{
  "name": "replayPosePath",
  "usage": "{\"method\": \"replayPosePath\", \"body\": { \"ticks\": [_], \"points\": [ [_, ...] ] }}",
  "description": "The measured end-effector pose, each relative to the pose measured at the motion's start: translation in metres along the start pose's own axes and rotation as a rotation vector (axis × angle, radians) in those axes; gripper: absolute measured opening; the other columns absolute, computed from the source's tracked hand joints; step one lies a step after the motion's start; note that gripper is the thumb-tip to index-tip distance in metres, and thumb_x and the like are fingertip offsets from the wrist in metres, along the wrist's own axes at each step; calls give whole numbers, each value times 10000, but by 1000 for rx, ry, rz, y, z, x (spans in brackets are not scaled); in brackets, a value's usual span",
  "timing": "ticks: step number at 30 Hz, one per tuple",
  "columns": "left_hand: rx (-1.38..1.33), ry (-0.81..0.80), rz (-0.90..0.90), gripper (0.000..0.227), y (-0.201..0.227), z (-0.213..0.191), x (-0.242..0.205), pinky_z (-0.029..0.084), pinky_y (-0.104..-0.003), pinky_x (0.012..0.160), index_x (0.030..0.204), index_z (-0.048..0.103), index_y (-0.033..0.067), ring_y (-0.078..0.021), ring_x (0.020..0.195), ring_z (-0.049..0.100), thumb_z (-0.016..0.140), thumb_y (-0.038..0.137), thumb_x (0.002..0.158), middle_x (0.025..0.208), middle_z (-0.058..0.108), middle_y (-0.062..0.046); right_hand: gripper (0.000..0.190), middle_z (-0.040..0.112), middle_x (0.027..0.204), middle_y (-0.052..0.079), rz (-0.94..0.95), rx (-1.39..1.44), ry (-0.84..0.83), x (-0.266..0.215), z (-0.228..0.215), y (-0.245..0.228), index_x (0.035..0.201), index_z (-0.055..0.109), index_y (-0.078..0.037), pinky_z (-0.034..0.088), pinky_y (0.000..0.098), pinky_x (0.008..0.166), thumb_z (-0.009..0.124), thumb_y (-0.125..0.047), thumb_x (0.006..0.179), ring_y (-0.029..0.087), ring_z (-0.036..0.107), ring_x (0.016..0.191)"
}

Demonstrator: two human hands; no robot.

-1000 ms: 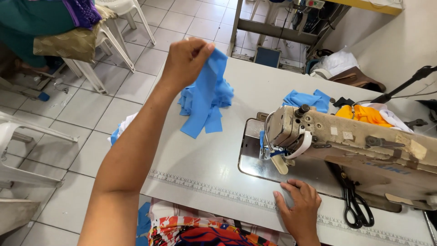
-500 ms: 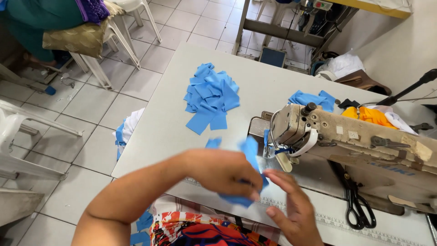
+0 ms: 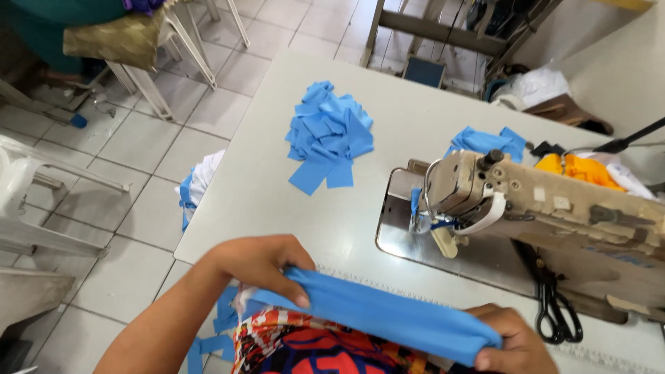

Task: Measuring and cutting blue fabric into strips using scissors on a sewing machine table.

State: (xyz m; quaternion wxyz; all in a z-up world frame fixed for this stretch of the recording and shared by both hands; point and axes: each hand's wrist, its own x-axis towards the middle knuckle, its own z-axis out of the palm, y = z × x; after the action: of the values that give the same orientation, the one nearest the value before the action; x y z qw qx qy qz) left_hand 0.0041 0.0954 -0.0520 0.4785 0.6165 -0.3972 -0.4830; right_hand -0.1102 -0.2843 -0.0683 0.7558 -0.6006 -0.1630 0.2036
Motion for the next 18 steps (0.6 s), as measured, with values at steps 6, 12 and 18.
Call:
{"method": "replayPosePath", "body": {
  "ticks": [6, 12, 18],
  "points": [
    [46, 331, -54, 176, -44, -15, -42, 488, -199, 517, 769, 737, 77, -25, 610, 588, 730, 247, 813, 660, 669, 55, 252, 781, 1049, 139, 69, -537, 126, -42, -69, 27, 674, 737, -25, 582, 334, 757, 792, -271, 686, 197, 753, 898],
    [15, 772, -272, 329, -76, -28, -72, 233, -232, 491, 589, 535, 112, -64, 532, 315, 732, 182, 842, 563, 341, 53, 141, 717, 804, -29, 429, -874, 255, 19, -49, 19, 896, 750, -125, 458, 247, 703, 744, -201, 777, 88, 623, 750],
    [-158, 1114, 166, 179, -97, -32, -73, 432, -287, 809, 747, 556, 139, -173, 981, 530, 635, 185, 901, 1059, 557, -74, 401, 672, 1192, 54, 431, -1137, 279, 64, -28, 31, 1139, 661, -144, 444, 391, 901, 745, -252, 762, 245, 627, 1068]
  ]
}}
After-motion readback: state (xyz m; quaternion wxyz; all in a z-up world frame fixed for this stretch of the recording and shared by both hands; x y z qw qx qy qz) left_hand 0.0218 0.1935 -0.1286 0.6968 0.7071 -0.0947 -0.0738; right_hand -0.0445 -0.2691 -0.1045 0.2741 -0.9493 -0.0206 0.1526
